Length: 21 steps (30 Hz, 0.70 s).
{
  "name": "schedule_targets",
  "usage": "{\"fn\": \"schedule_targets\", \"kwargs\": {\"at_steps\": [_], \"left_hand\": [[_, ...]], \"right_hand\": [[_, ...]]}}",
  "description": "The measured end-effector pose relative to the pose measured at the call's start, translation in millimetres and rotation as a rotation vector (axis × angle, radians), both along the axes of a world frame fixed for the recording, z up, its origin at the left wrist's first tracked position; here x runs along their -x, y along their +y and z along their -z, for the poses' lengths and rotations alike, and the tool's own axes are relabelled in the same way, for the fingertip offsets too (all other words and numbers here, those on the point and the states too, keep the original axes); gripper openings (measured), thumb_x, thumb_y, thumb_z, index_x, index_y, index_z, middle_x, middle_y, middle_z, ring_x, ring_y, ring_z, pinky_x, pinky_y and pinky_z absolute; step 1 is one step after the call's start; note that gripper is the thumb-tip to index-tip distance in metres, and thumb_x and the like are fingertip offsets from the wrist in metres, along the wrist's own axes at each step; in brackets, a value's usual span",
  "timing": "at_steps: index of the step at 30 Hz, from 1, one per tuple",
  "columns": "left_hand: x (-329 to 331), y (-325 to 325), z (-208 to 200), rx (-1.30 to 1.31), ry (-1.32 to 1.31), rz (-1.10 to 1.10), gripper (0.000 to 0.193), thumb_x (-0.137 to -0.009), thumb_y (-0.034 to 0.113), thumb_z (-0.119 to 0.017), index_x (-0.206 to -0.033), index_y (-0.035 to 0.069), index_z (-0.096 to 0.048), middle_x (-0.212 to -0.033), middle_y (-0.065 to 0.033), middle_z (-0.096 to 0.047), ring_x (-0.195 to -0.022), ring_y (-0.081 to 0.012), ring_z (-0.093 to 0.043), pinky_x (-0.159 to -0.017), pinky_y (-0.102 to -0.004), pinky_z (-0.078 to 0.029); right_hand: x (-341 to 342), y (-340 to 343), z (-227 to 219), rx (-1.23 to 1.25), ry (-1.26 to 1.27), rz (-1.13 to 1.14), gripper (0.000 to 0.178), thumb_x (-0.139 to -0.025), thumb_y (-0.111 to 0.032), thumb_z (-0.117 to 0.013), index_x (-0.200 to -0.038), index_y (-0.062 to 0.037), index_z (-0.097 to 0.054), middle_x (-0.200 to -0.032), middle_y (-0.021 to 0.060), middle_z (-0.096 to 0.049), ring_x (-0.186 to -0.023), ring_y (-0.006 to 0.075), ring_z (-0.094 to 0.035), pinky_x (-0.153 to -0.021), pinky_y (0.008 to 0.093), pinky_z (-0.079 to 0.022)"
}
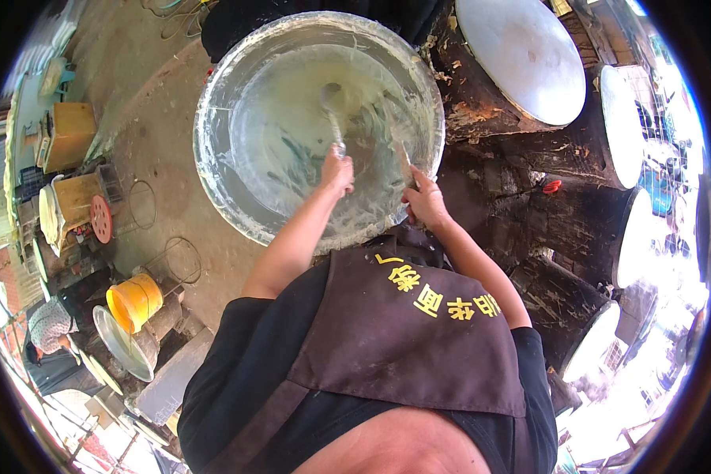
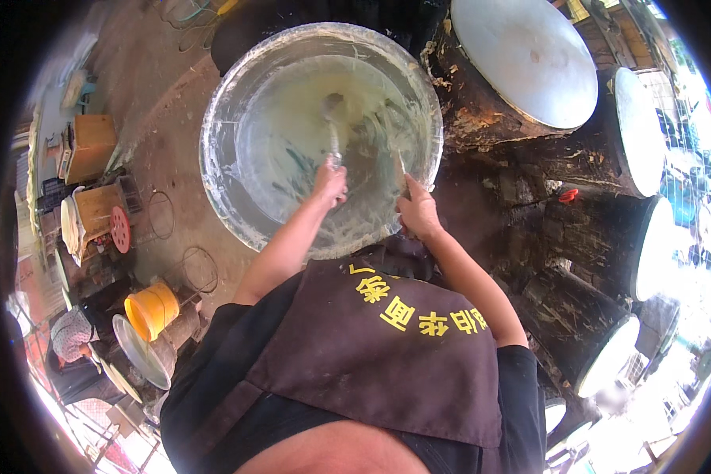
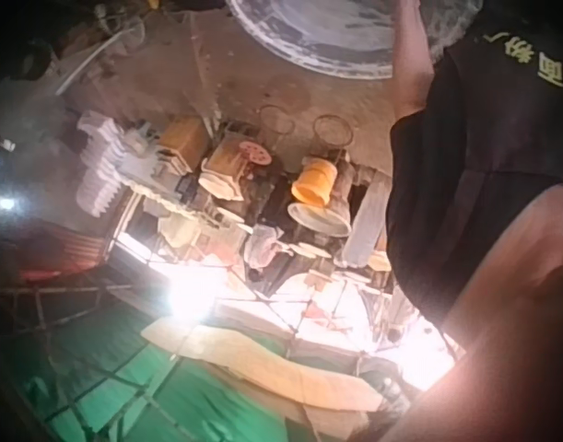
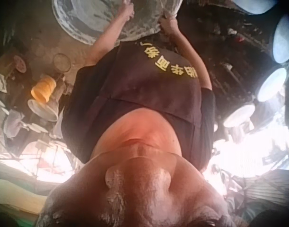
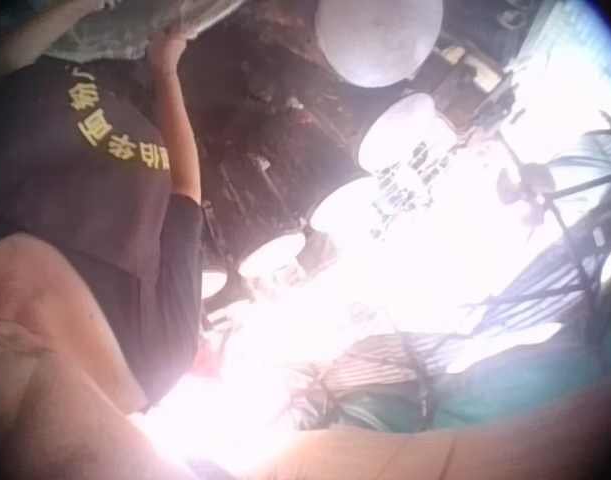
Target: The person ladles batter onto multiple hot griddles, spreads it into thin crepes, and flips them with a spatula. They repeatedly scoop batter from a large bowl and transfer cooked crepes to a stack.
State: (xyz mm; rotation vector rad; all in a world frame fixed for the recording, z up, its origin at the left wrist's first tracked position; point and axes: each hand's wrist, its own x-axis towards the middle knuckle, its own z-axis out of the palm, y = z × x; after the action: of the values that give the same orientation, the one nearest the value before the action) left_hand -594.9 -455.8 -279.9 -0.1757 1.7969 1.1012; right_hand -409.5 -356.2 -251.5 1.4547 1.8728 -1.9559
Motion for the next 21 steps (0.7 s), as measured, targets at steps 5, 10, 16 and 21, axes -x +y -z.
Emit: {"fn": "schedule_targets", "kwargs": {"at_steps": [5,10,16,21], "left_hand": [[5.0,29.8,10.2,-0.362,-0.41,-0.232,0.021,-0.095,0.011,-0.049,-0.113,0.02,-0.042,-0.063,0.0006,-0.042,-0.045,-0.0095,-0.04,-0.034,-0.0255,-0.032],[22.5,-17.1,-10.7,-0.357,-0.087,-0.203,0.048,-0.095,0.013,-0.051,-0.138,0.026,-0.033,-0.066,0.0013,-0.042,-0.046,-0.0085,-0.039,-0.034,-0.025,-0.032],[37.3,30.8,21.6,-0.07,0.068,-0.02,0.023,-0.092,0.011,-0.046,-0.113,0.021,-0.041,-0.069,-0.0024,-0.042,-0.045,-0.0118,-0.04,-0.034,-0.026,-0.031],[23.2,44.4,19.6,-0.517,-0.552,-0.391,0.018,-0.094,0.01,-0.051,-0.106,0.023,-0.044,-0.067,0.0015,-0.04,-0.046,-0.0079,-0.038,-0.036,-0.0199,-0.03]], "right_hand": [[23.0,8.3,-6.1,-0.125,-0.115,-0.194,0.062,-0.077,-0.008,-0.058,-0.138,-0.0059,-0.042,-0.096,0.0249,-0.065,-0.079,0.0349,-0.066,-0.07,0.0392,-0.053],[-4.5,14.0,9.4,-0.389,0.132,-0.122,0.064,-0.08,-0.002,-0.054,-0.142,-0.0079,-0.038,-0.072,0.0092,-0.059,-0.047,0.0139,-0.052,-0.04,0.0306,-0.044],[35.5,9.3,15.4,0.043,0.074,0.034,0.063,-0.08,-0.007,-0.053,-0.141,-0.011,-0.039,-0.07,0.0109,-0.058,-0.042,0.0165,-0.053,-0.035,0.0317,-0.043],[41.7,14.4,5.1,-0.163,-0.032,-0.208,0.062,-0.08,-0.005,-0.052,-0.14,-0.0114,-0.04,-0.074,0.0129,-0.061,-0.041,0.0181,-0.054,-0.039,0.0349,-0.049]]}}
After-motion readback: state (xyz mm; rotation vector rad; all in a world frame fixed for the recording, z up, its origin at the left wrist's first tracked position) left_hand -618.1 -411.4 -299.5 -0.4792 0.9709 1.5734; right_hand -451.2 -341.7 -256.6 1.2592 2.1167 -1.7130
